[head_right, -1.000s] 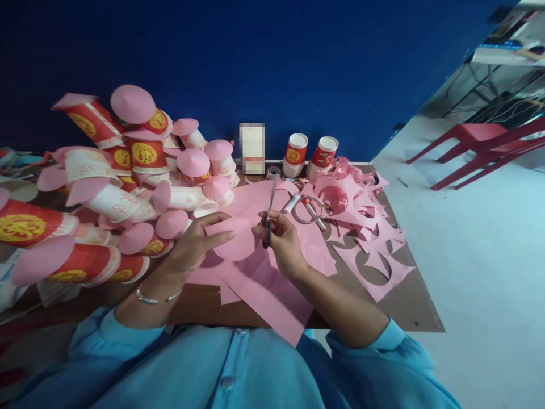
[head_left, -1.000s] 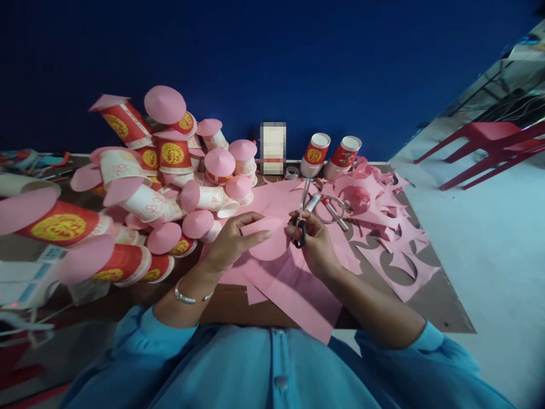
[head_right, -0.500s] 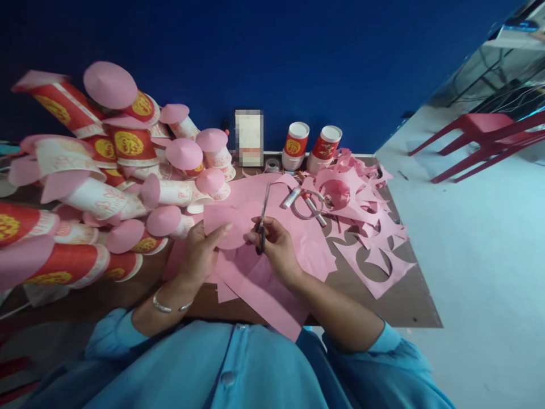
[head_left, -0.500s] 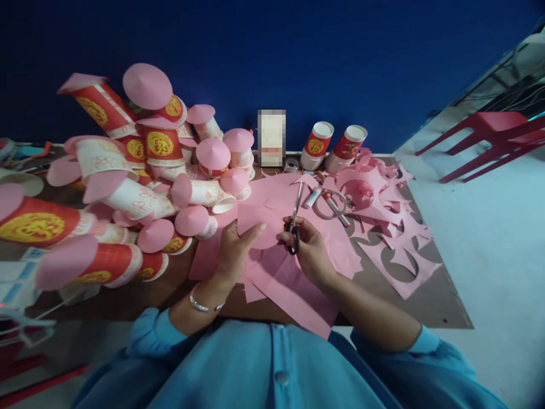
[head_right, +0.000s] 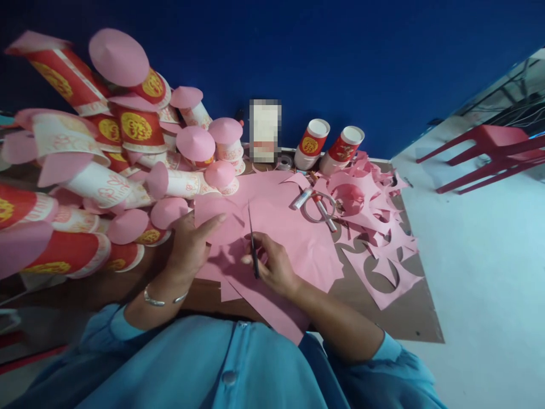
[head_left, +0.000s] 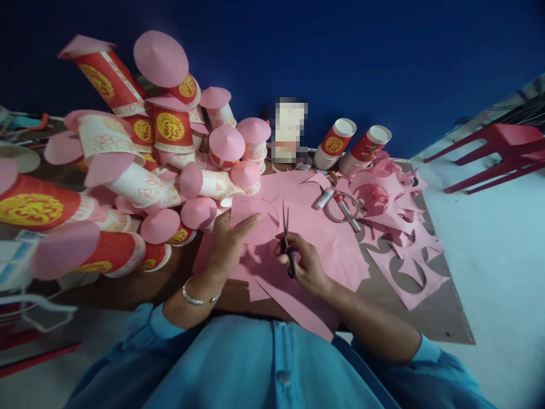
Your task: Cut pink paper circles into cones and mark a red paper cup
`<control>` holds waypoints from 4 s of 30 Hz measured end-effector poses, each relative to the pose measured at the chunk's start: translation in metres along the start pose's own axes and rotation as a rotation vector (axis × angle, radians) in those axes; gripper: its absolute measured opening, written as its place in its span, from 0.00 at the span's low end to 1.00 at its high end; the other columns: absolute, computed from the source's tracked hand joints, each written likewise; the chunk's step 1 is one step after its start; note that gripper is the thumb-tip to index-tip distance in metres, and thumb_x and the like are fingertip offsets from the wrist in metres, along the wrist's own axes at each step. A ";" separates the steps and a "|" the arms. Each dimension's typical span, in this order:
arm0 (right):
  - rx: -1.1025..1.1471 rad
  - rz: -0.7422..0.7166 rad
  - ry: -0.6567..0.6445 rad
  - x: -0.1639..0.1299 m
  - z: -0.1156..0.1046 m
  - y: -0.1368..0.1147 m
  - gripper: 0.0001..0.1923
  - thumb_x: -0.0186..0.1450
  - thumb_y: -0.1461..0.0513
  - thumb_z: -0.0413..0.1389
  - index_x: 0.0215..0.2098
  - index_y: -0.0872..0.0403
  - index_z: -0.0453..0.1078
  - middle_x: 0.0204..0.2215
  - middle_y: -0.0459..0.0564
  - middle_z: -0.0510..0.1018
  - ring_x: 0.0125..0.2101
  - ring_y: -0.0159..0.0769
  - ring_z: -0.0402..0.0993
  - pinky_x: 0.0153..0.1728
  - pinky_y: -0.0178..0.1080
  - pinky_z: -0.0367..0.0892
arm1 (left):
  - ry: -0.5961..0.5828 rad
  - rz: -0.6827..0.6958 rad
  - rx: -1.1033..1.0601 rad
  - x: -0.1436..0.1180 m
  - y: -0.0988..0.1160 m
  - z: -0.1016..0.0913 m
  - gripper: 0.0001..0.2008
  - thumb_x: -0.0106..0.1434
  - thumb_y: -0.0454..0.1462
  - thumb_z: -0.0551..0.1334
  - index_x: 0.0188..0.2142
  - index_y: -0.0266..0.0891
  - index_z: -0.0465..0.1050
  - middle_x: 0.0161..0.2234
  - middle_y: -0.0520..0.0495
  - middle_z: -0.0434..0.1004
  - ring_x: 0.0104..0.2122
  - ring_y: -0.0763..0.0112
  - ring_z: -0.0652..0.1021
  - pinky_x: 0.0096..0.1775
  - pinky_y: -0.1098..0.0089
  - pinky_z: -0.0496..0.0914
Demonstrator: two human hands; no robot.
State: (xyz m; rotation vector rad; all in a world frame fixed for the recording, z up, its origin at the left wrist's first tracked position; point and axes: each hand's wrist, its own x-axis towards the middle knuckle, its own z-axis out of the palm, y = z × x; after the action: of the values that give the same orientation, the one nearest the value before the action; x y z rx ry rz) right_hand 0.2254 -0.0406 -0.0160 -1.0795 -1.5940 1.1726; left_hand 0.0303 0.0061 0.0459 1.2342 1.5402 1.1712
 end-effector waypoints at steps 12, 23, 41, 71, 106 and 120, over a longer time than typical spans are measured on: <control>0.029 0.050 -0.030 -0.002 0.002 -0.002 0.28 0.70 0.36 0.56 0.47 0.50 0.70 0.32 0.48 0.81 0.31 0.36 0.77 0.35 0.39 0.74 | -0.065 0.001 -0.010 -0.006 0.011 0.004 0.12 0.58 0.45 0.70 0.33 0.39 0.79 0.30 0.49 0.83 0.34 0.63 0.80 0.39 0.66 0.77; 0.024 0.048 -0.026 -0.002 0.000 -0.004 0.25 0.71 0.38 0.57 0.46 0.50 0.71 0.32 0.48 0.80 0.30 0.35 0.76 0.36 0.39 0.74 | -0.055 0.016 0.002 -0.006 0.008 0.004 0.13 0.56 0.47 0.70 0.30 0.40 0.76 0.29 0.49 0.80 0.36 0.60 0.80 0.43 0.63 0.77; 0.000 0.044 -0.022 -0.003 -0.001 -0.001 0.26 0.72 0.39 0.58 0.48 0.52 0.72 0.30 0.46 0.79 0.27 0.32 0.74 0.30 0.35 0.70 | -0.012 0.050 0.054 -0.004 0.004 0.003 0.16 0.55 0.48 0.71 0.34 0.39 0.77 0.33 0.47 0.82 0.37 0.61 0.79 0.46 0.61 0.77; 0.118 0.106 -0.051 0.001 -0.003 -0.013 0.26 0.71 0.41 0.61 0.49 0.54 0.74 0.25 0.43 0.76 0.22 0.28 0.71 0.23 0.31 0.66 | -0.038 0.010 -0.009 0.003 -0.002 -0.003 0.16 0.53 0.48 0.73 0.29 0.39 0.75 0.27 0.51 0.78 0.28 0.68 0.75 0.35 0.66 0.75; 0.352 0.259 -0.080 0.007 -0.005 -0.005 0.27 0.68 0.40 0.63 0.47 0.54 0.72 0.26 0.44 0.77 0.26 0.32 0.72 0.27 0.34 0.66 | -0.072 0.036 -0.001 0.008 -0.015 -0.008 0.17 0.56 0.48 0.73 0.40 0.40 0.79 0.37 0.45 0.85 0.42 0.57 0.82 0.48 0.61 0.78; 0.285 0.246 -0.120 0.007 -0.003 -0.007 0.28 0.68 0.38 0.62 0.46 0.53 0.72 0.26 0.45 0.77 0.26 0.32 0.71 0.27 0.35 0.66 | -0.049 0.039 -0.012 0.006 -0.008 -0.005 0.16 0.55 0.47 0.73 0.38 0.40 0.78 0.34 0.49 0.83 0.39 0.61 0.81 0.46 0.63 0.77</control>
State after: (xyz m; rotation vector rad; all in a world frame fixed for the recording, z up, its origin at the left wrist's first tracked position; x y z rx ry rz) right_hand 0.2257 -0.0350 -0.0073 -1.0520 -1.3561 1.6017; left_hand 0.0231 0.0100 0.0386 1.2810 1.4769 1.1650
